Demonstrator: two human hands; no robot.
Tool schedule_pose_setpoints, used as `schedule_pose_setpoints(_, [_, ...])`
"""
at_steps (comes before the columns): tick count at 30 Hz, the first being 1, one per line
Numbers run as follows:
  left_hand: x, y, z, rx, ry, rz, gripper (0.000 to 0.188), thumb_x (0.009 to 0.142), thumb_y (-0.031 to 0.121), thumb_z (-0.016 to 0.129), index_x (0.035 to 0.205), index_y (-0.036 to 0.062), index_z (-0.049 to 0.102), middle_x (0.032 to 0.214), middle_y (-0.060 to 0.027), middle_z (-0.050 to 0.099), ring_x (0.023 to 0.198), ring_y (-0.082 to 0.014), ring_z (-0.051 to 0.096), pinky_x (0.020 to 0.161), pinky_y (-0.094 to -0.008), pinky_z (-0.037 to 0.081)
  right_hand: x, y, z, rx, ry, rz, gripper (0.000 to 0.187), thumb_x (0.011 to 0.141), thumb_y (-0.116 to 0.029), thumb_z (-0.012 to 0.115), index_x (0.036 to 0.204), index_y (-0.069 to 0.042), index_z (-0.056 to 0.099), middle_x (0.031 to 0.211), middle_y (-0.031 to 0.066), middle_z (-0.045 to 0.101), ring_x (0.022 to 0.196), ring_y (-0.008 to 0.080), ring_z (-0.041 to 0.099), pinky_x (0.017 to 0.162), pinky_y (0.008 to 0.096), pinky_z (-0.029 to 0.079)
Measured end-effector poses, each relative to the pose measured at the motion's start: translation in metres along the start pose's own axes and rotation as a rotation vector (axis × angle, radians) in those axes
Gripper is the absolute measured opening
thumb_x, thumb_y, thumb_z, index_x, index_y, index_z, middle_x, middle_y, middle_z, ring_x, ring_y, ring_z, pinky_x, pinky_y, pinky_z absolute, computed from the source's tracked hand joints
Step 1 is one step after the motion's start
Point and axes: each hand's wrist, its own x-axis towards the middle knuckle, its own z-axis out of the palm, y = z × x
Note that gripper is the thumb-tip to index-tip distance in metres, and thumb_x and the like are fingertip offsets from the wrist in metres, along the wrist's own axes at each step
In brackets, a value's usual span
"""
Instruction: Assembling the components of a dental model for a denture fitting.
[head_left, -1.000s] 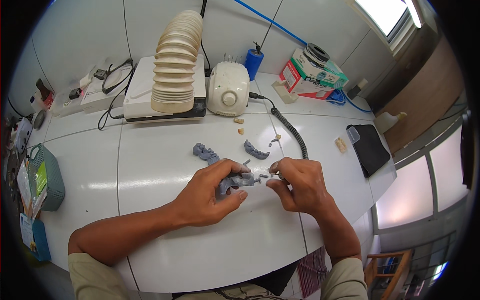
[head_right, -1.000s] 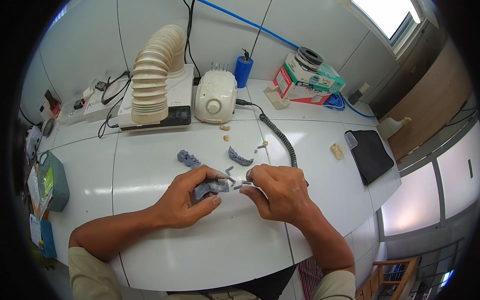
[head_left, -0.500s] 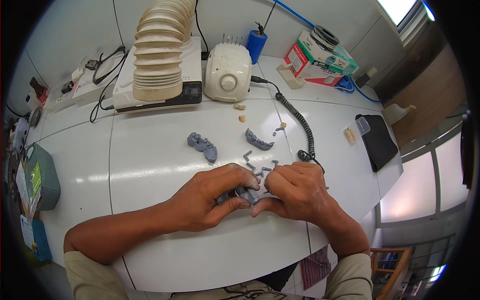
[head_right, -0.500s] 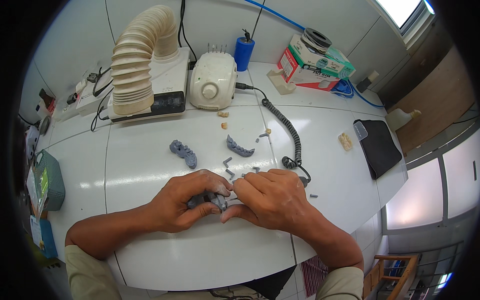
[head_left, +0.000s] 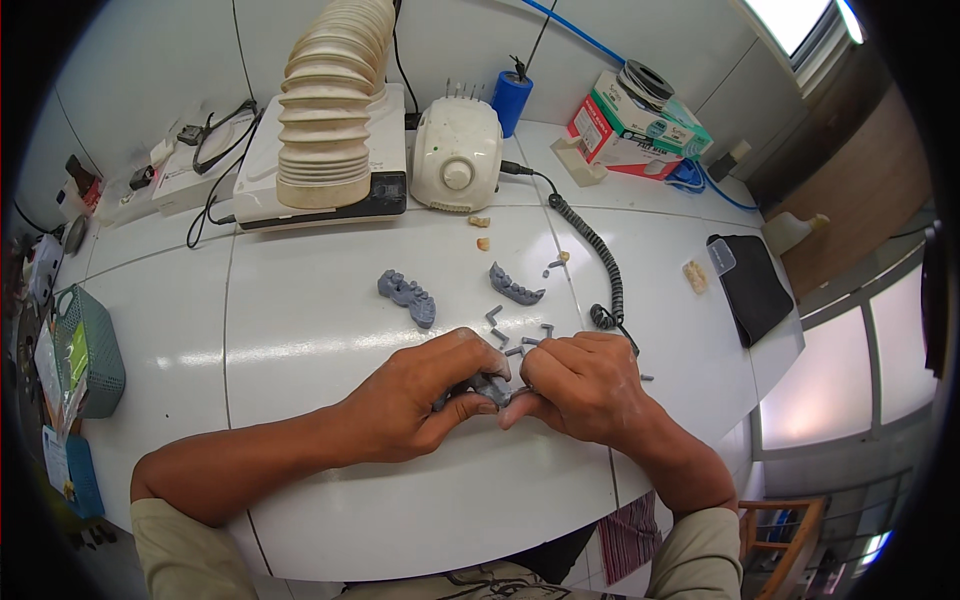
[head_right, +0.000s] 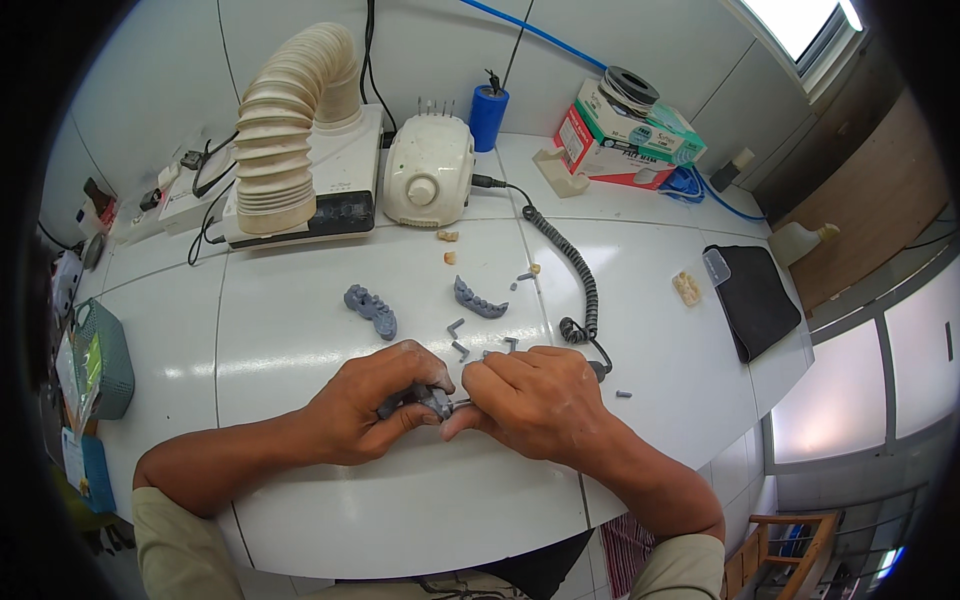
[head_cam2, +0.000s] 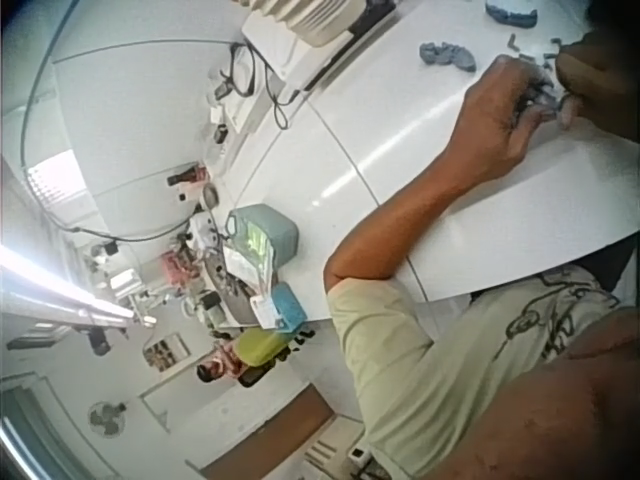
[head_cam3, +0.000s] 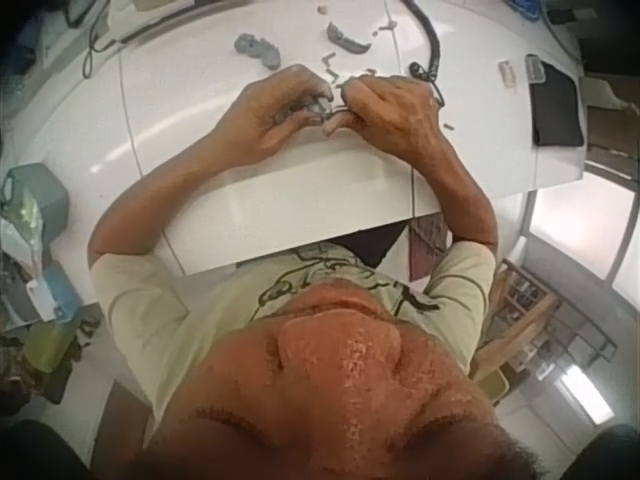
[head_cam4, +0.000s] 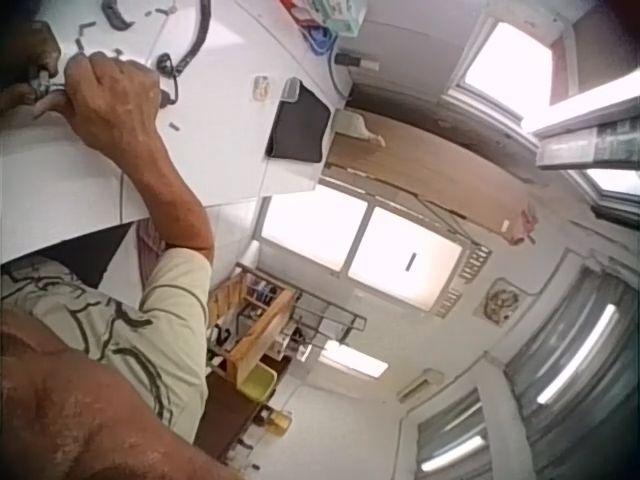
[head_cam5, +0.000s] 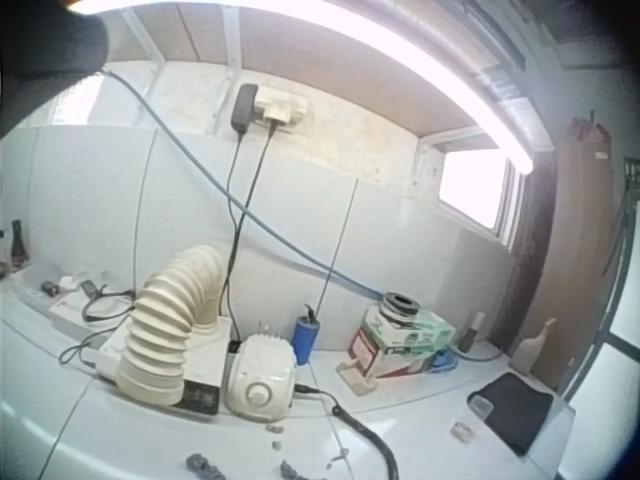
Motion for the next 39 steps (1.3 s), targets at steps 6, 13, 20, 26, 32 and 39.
schedule_pose_setpoints(6, [-0.0006,0.0043,-0.0007,0.011,-0.009,-0.021,0.034,0.096,0.005,0.076,0.126,0.004,0.06,0.109,-0.0165,0.063,0.098,-0.0364,0.068,0.085,-0.0454,0.054,0.0008,-0.0002,0.0013,0.024,0.014,-0.004,0.051,0.085,-0.054,0.083,0.077,-0.012,0.055,0.064,0.0017,0.052,0.05,0.0201,0.054,0.048,0.0344,0.041])
schedule_pose_setpoints(13, [-0.001,0.0016,0.0013,0.028,0.021,-0.027,0.034,0.095,0.004,0.077,0.125,0.0043,0.062,0.11,-0.0149,0.063,0.094,-0.0324,0.066,0.082,-0.0422,0.053,0.0015,-0.0002,-0.0012,0.047,0.032,0.005,0.053,0.083,-0.054,0.084,0.076,-0.01,0.056,0.063,0.0029,0.053,0.049,0.0218,0.055,0.046,0.0351,0.042])
schedule_pose_setpoints(20, [-0.0014,0.0003,0.0017,0.032,0.037,-0.002,0.034,0.092,0.001,0.078,0.123,0.0054,0.064,0.11,-0.0124,0.063,0.09,-0.0272,0.065,0.079,-0.0383,0.054,0.0017,0.0008,-0.0007,0.051,0.027,0.004,0.053,0.084,-0.055,0.084,0.076,-0.01,0.056,0.062,0.0026,0.052,0.048,0.0216,0.054,0.046,0.0352,0.041])
schedule_pose_setpoints(26, [-0.0013,0.0019,0.0017,0.019,0.026,-0.026,0.034,0.092,0.0,0.077,0.123,0.0053,0.064,0.11,-0.0122,0.063,0.088,-0.0254,0.065,0.077,-0.0372,0.053,0.002,0.0006,0.0002,0.042,0.012,0.001,0.054,0.085,-0.055,0.083,0.076,-0.011,0.054,0.062,0.0026,0.051,0.048,0.0214,0.052,0.045,0.0355,0.039])
schedule_pose_setpoints(32, [-0.0016,0.0016,0.0016,0.033,0.024,-0.019,0.034,0.092,0.0,0.078,0.123,0.0047,0.064,0.11,-0.0125,0.064,0.088,-0.0263,0.065,0.077,-0.0372,0.053,0.0009,0.0005,0.0012,0.045,0.01,0.003,0.054,0.085,-0.056,0.083,0.076,-0.011,0.054,0.062,0.0025,0.051,0.047,0.0214,0.051,0.045,0.0351,0.039])
schedule_pose_setpoints(39, [-0.0015,0.0013,0.0019,0.026,0.031,-0.015,0.033,0.091,0.001,0.078,0.121,0.004,0.064,0.11,-0.0136,0.064,0.089,-0.0284,0.065,0.079,-0.0384,0.054,0.0016,0.0002,0.0003,0.036,0.0,0.002,0.053,0.085,-0.056,0.083,0.076,-0.012,0.054,0.062,0.0024,0.053,0.047,0.0216,0.052,0.044,0.0355,0.039])
